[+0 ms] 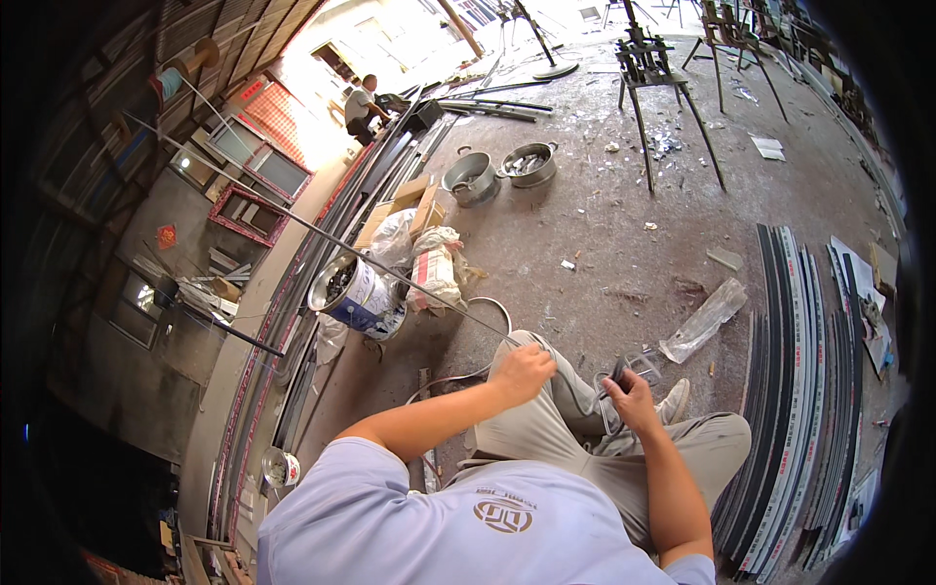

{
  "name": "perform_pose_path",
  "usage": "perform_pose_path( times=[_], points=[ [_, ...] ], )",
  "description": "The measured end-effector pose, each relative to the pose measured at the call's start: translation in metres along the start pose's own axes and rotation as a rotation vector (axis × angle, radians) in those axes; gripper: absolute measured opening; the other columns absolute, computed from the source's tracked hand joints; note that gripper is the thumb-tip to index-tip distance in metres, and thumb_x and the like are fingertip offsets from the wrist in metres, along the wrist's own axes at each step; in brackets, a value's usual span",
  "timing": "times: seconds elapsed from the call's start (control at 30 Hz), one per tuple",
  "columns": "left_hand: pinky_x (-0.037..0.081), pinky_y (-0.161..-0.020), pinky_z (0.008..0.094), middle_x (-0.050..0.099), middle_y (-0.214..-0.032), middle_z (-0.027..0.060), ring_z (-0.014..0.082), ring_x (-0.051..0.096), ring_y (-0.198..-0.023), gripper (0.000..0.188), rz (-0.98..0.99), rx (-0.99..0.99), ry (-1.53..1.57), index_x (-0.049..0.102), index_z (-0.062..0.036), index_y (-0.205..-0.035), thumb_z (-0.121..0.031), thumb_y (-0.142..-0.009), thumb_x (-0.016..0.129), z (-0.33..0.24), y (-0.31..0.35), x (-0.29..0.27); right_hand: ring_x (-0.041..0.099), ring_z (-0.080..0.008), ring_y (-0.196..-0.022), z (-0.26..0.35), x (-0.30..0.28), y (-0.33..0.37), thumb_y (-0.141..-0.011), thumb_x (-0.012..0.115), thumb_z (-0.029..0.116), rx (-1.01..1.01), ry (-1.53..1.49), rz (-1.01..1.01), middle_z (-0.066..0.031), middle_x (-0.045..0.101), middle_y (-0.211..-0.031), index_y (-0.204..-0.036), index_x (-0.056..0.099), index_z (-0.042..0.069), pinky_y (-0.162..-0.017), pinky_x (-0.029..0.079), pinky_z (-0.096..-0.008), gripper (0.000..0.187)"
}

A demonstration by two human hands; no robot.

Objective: The person sits on the floor and uses a utility knife to peel protective film off long metal profiles. They handle each profile one at a time, scraping the film off the surface and placing the cleaned pieces aside.

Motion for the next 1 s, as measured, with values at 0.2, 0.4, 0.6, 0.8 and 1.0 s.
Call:
perform_pose_path(
  times=[0.2, 0.4, 0.6, 0.8, 1.0],
  points=[
    [0.052, -0.077, 0.0381, 0.064, -0.085, 0.0044, 0.0249, 0.061, -0.087, 0.011, 0.061, 0.055, 0.093, 0.07, -0.011, -0.09, -0.022, -0.091, 0.073, -0.044, -0.013, -0.005, 0.046, -0.0068, -0.065, -0.004, 0.022, 0.007, -0.097, 0.081, 0.03, 0.026, 0.092, 0.209, 0.0032, 0.054, -0.068, -0.079, 0.061, 0.002, -0.057, 0.04, -0.0305, 0.038],
    [0.052, -0.077, 0.0375, 0.064, -0.084, 0.004, 0.0241, 0.061, -0.086, 0.011, 0.059, 0.039, 0.137, 0.072, -0.0117, -0.093, -0.023, -0.093, 0.072, -0.055, -0.012, -0.008, 0.038, -0.0085, -0.062, 0.006, 0.028, 0.015, -0.095, 0.083, 0.033, -0.004, 0.208, 0.357, 0.0033, 0.045, -0.063, -0.073, 0.057, 0.002, -0.055, 0.036, -0.033, 0.045],
    [0.05, -0.081, 0.0417, 0.064, -0.086, 0.0029, 0.0247, 0.061, -0.087, 0.011, -0.112, 0.056, 0.074, 0.074, -0.014, -0.096, -0.023, -0.09, 0.075, -0.042, -0.012, -0.029, 0.04, -0.0066, -0.061, 0.012, 0.015, 0.016, -0.1, 0.076, 0.026, -0.031, 0.095, 0.297, 0.0051, 0.047, -0.062, -0.076, 0.062, 0.001, -0.054, 0.036, -0.0309, 0.038],
    [0.048, -0.088, 0.0467, 0.072, -0.096, 0.0057, 0.0277, 0.065, -0.095, 0.012, -0.232, 0.031, -0.27, 0.075, -0.0135, -0.096, -0.015, -0.084, 0.075, 0.088, 0.014, -0.13, 0.045, -0.0048, -0.065, 0.02, -0.032, 0.012, -0.102, 0.072, 0.023, -0.119, 0.044, 0.007, 0.0057, 0.052, -0.066, -0.083, 0.069, -0.001, -0.056, 0.036, -0.0295, 0.031],
    [0.047, -0.091, 0.0474, 0.071, -0.098, 0.0067, 0.0291, 0.065, -0.1, 0.012, -0.229, -0.092, -0.812, 0.074, -0.0125, -0.101, -0.011, -0.091, 0.067, 0.238, 0.051, -0.297, 0.041, -0.004, -0.054, 0.006, -0.098, -0.005, -0.106, 0.066, 0.031, 0.013, -0.205, -0.392, 0.0055, 0.054, -0.065, -0.086, 0.07, 0.005, -0.049, 0.03, -0.0266, 0.032]
  ],
)
Point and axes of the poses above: each hand's wrist, its own y-axis away from the middle knuckle, its own x-axis out of the palm, z = x × y, the point moved 4 cm from there along -y, towards the middle knuckle
